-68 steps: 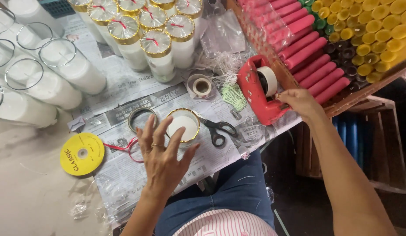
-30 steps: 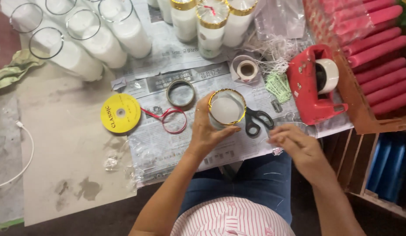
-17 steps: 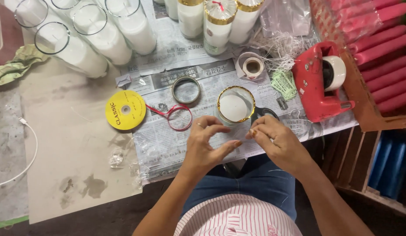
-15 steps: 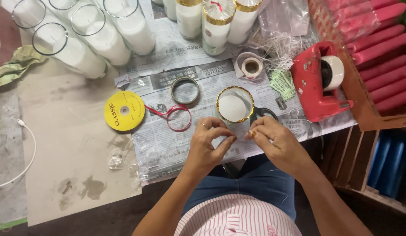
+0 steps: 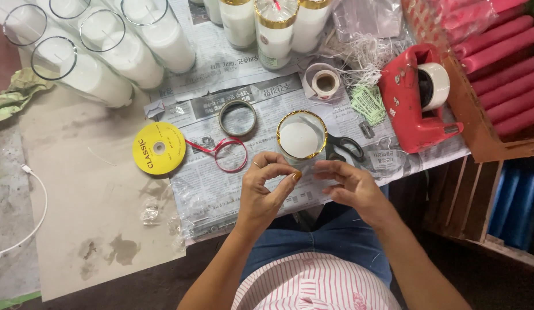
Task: Decorating candle jars by wrapping gold bands and tying red ribbons, then trimming the ribbons with scissors.
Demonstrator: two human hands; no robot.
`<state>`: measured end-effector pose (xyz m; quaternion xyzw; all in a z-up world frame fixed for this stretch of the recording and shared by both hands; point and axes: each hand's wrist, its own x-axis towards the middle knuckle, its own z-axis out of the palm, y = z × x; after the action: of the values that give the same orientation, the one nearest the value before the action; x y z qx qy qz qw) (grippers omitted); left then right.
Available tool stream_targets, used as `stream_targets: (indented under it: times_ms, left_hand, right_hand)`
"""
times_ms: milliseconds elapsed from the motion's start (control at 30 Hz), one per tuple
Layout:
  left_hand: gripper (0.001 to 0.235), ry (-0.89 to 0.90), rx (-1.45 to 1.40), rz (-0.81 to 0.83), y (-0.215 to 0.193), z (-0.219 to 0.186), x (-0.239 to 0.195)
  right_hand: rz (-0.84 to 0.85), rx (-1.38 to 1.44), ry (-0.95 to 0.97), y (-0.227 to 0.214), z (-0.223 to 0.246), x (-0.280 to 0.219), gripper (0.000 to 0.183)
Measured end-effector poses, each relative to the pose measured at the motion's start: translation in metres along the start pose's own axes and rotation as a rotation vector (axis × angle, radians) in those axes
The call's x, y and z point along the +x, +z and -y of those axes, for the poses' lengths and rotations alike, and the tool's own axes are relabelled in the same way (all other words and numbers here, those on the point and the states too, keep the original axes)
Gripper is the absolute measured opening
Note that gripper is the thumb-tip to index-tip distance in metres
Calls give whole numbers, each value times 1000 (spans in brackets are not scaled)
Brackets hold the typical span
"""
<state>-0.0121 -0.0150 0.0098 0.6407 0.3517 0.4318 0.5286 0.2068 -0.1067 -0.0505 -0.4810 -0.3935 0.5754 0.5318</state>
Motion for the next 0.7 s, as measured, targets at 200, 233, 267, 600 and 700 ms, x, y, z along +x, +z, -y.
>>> stream_targets:
  times_ms: [200,233,267,600,700]
  left_hand:
    - [8,-17,-54,-98,5,10,-6]
    - [8,-15,-51,-106,7,11,-6]
    - [10,-26,-87,-156,11,12,-6]
    - [12,-39,-240,-312,26,33,-5]
    - [12,-37,-248,-334,29,35,-4]
  right_hand:
    - [-338,-260,-276,30,22,9,7]
    - [-329,-258,-278,34,31,10,7]
    - [-355,-344,-326,38,41,9,7]
    - [-407,-553,-449,50,56,14,5]
    - [-415,-569,-460,48,49,16,4]
